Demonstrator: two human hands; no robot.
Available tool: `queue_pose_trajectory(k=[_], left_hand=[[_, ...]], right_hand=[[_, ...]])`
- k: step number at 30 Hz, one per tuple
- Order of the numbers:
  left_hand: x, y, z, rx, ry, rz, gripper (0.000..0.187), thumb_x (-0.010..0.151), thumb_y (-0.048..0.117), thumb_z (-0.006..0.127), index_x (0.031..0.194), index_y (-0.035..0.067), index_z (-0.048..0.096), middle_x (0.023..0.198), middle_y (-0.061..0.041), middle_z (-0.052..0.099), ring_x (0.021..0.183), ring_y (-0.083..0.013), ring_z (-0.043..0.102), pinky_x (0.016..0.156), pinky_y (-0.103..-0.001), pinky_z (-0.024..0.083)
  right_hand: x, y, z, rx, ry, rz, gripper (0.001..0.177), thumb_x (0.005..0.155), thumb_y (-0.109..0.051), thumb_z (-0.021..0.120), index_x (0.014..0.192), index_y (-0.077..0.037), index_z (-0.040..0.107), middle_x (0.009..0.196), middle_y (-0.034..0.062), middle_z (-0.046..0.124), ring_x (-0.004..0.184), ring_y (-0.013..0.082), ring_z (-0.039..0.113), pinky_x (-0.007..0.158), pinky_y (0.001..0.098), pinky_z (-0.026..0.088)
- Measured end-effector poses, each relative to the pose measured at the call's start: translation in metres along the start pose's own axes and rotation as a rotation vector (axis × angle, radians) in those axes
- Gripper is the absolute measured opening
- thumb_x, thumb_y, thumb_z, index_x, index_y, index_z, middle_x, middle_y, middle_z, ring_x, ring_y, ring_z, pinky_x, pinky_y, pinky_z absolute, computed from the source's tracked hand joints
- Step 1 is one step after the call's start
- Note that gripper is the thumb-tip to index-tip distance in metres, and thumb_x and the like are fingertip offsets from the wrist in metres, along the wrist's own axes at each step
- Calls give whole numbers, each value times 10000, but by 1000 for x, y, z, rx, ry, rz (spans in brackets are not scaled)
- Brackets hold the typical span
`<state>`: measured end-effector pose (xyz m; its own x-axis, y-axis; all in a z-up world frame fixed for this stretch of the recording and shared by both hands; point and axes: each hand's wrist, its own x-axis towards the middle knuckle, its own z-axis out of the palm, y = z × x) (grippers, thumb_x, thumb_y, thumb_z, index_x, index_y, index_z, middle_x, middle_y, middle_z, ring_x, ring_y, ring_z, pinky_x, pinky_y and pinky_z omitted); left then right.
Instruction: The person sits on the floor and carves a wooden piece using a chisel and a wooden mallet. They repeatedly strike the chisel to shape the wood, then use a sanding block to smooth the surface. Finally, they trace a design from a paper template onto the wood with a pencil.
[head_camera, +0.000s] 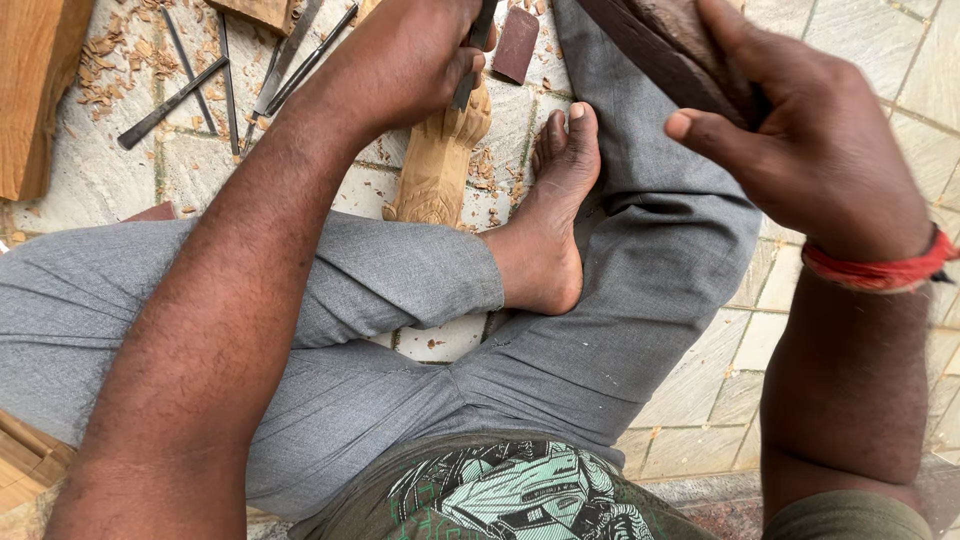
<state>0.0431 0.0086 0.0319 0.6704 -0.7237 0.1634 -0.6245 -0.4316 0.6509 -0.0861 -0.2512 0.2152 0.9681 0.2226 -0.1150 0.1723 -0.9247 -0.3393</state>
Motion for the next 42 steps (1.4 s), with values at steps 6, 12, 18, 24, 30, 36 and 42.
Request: queue_pose_trajectory(k=[6, 12, 18, 24, 30, 36, 42], left_hand=[[-12, 15, -1, 73, -28, -59, 319, 1038, 233, 714, 1213, -13, 609, 858, -188, 724, 772, -289, 751, 623, -411, 619], [-20, 19, -5, 98, 28, -34, 381, 1020, 212, 727, 1282, -21, 579, 845, -190, 732, 723, -317, 751, 555, -432, 603], [-23, 17, -10, 151, -12, -66, 396, 1042, 223, 727, 1310, -15, 559, 876, -200, 732, 753, -316, 756, 570, -422, 616], [-23, 14, -9, 57, 37, -54, 346, 1021, 223, 724, 1255, 18, 573, 955, -184, 742, 819, -308, 760, 636, -415, 629], [-24, 9, -2, 81, 20, -55, 333, 1043, 237, 727, 1254, 23, 583, 963, -188, 738, 836, -307, 764, 639, -420, 626], [-23, 11, -3, 103, 14, -28, 349, 1032, 219, 718, 1266, 11, 564, 913, -177, 739, 788, -307, 764, 603, -400, 625], [-27, 18, 1, 189, -35, -14, 345, 1053, 232, 685, 1278, 18, 536, 739, -138, 700, 630, -244, 727, 448, -357, 585]], right_hand=[[-10, 2, 27, -31, 60, 113, 599, 951, -166, 849, 1451, 45, 594, 970, 217, 671, 858, 264, 673, 731, 368, 546], [-35, 5, 42, 335, 222, -146, 630, 1098, -51, 749, 1597, 31, 373, 1257, 181, 625, 1141, 242, 643, 1010, 337, 571], [-47, -5, 44, 101, 187, -3, 786, 1018, -98, 850, 1670, -22, 417, 965, 109, 598, 835, 182, 581, 748, 320, 490], [-39, -19, 42, 124, 260, 77, 736, 986, -48, 838, 1588, 25, 420, 902, 177, 516, 814, 254, 521, 746, 378, 485], [-42, -17, 46, 150, 252, -54, 705, 1082, -123, 832, 1620, -1, 392, 1182, 154, 659, 1063, 206, 678, 920, 311, 562], [-42, -16, 49, 152, 146, -7, 746, 1049, -142, 806, 1651, 6, 392, 1130, 134, 665, 975, 203, 691, 822, 304, 599], [-50, -23, 62, 79, 372, -49, 741, 1077, -133, 806, 1640, -42, 333, 1096, 115, 633, 954, 190, 642, 778, 318, 545]])
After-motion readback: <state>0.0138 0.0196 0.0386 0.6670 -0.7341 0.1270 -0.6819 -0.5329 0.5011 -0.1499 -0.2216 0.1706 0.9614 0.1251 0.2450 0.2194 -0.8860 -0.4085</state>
